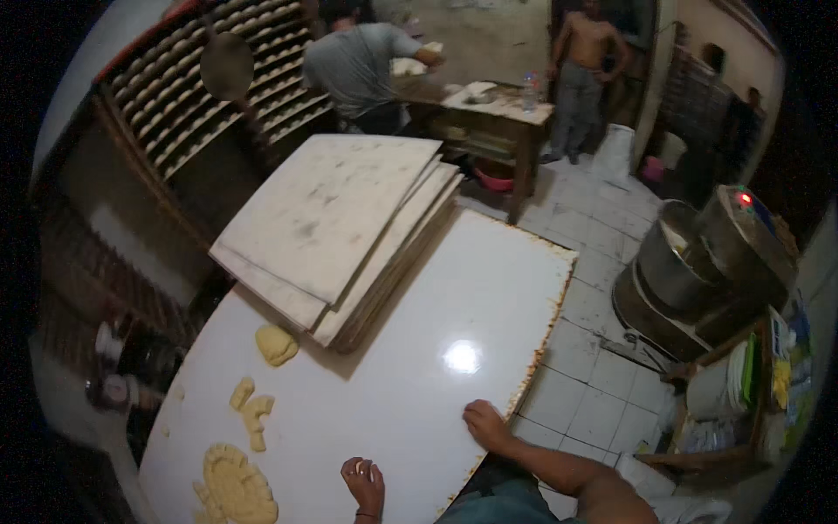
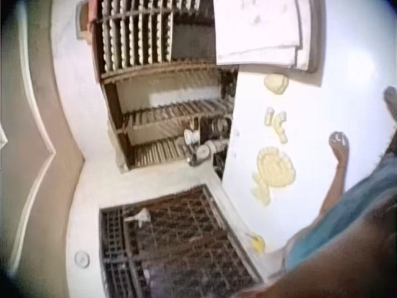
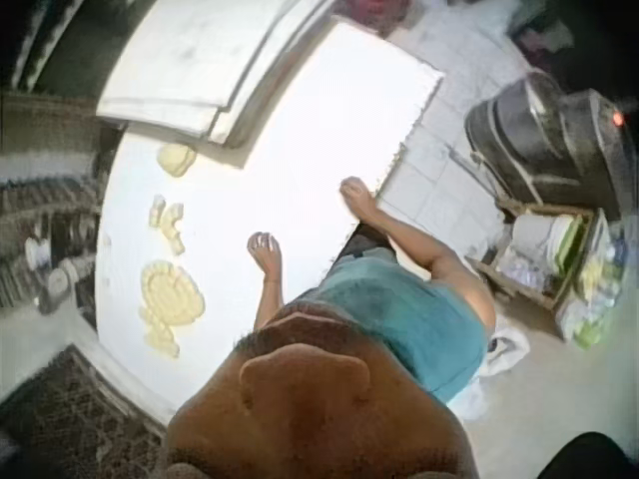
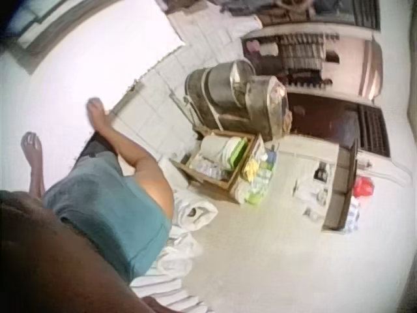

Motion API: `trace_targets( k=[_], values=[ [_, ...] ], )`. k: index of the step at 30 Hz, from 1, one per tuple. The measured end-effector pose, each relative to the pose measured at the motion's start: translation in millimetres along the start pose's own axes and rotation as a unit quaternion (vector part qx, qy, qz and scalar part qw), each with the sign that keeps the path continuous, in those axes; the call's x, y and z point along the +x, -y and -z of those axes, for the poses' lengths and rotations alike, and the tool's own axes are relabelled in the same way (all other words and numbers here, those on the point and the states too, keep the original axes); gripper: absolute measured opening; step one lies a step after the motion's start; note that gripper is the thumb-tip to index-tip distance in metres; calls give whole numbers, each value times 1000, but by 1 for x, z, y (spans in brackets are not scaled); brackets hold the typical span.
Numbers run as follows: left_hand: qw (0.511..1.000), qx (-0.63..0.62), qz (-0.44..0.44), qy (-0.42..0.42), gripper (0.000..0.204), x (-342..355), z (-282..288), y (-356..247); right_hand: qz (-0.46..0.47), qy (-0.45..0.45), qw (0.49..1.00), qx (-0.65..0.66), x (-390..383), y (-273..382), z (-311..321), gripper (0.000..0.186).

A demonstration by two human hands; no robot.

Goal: The person works with other bakery staff at a large table to shape dough balls into decorative patterns and place them onto wooden boards.

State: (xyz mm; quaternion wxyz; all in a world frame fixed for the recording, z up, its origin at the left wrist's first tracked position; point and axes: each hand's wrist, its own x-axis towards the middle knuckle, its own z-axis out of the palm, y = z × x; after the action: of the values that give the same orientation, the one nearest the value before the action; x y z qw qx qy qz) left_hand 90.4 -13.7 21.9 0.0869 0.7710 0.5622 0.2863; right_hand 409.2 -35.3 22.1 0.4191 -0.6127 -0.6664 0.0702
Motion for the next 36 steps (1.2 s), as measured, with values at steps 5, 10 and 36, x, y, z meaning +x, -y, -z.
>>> trace_targets(
  k=[5,10,36],
  values=[
    [969,40,225,-93,10,62,0,64,-154,-97,979,-92,67,-14,-8,5],
    [984,-1,144,-101,6,-15,-22,74,-139,58,986,69,-1,15,10,25],
    [994,-100,51,0,44,407,2,-110,-102,-13,947,305,355,-31,32,30]
  ],
)
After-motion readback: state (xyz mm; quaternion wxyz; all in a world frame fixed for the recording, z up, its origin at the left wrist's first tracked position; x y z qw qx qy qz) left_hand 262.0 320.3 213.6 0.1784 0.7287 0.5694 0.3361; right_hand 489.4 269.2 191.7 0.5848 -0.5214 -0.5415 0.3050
